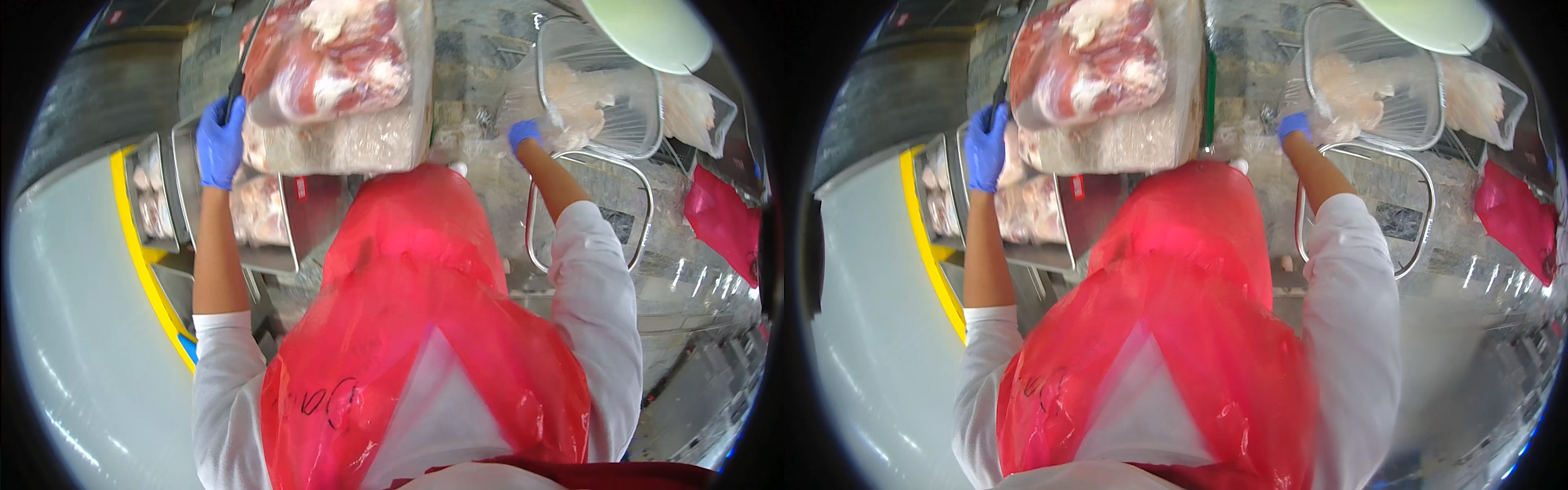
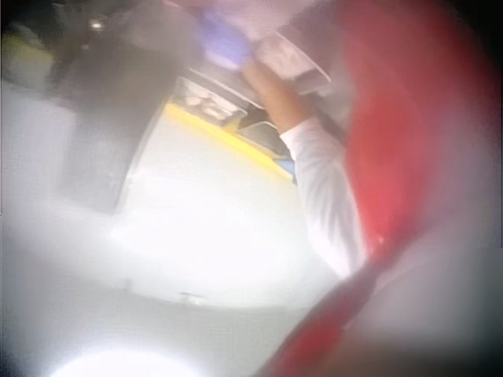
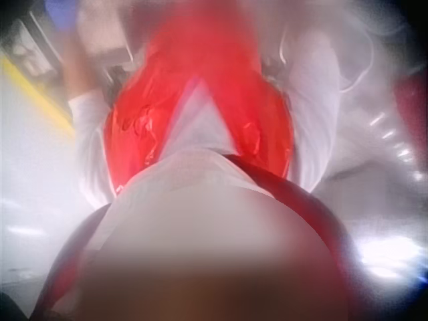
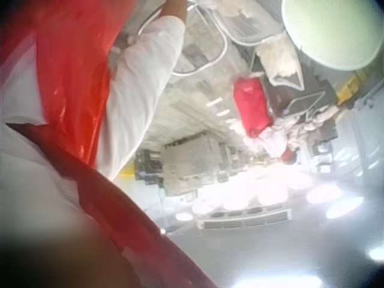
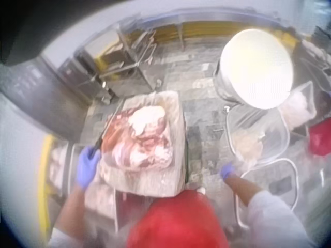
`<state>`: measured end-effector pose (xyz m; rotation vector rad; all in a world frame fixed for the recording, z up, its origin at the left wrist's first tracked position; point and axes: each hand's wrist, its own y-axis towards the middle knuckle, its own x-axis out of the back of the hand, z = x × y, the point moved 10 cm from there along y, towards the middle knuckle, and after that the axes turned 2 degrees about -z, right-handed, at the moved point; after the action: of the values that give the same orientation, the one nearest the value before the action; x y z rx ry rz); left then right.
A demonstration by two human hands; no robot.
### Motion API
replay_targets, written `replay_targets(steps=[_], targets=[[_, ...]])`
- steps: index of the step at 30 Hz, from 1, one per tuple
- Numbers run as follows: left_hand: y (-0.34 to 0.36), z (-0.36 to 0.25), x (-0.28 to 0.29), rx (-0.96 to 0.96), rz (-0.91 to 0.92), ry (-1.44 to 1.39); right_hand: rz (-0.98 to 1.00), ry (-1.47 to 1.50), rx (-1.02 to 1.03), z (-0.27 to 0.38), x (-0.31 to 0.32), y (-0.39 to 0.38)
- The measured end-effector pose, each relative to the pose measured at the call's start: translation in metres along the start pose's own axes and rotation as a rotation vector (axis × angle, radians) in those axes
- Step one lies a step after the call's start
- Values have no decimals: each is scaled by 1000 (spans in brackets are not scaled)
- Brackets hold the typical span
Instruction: The person unpacks vacuum-sealed meat portions from a metal tray, places them on a cutting board, and uses a knife to trim fat and separate pieces. The trimmed meat is placed into a metal container.
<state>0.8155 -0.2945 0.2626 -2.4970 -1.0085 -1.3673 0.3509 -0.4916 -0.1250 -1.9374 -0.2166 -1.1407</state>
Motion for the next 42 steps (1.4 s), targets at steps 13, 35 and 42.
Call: replay_targets(steps=[13,35,42], targets=[[-51,72,18,265,42,-167,366,-172,56,9,7,-29],[8,11,21,157,8,-355,-1326,524,-788,-315,313,-364],[-1,41,29,269,-51,-299,-753,674,-908,-361,144,-206]])
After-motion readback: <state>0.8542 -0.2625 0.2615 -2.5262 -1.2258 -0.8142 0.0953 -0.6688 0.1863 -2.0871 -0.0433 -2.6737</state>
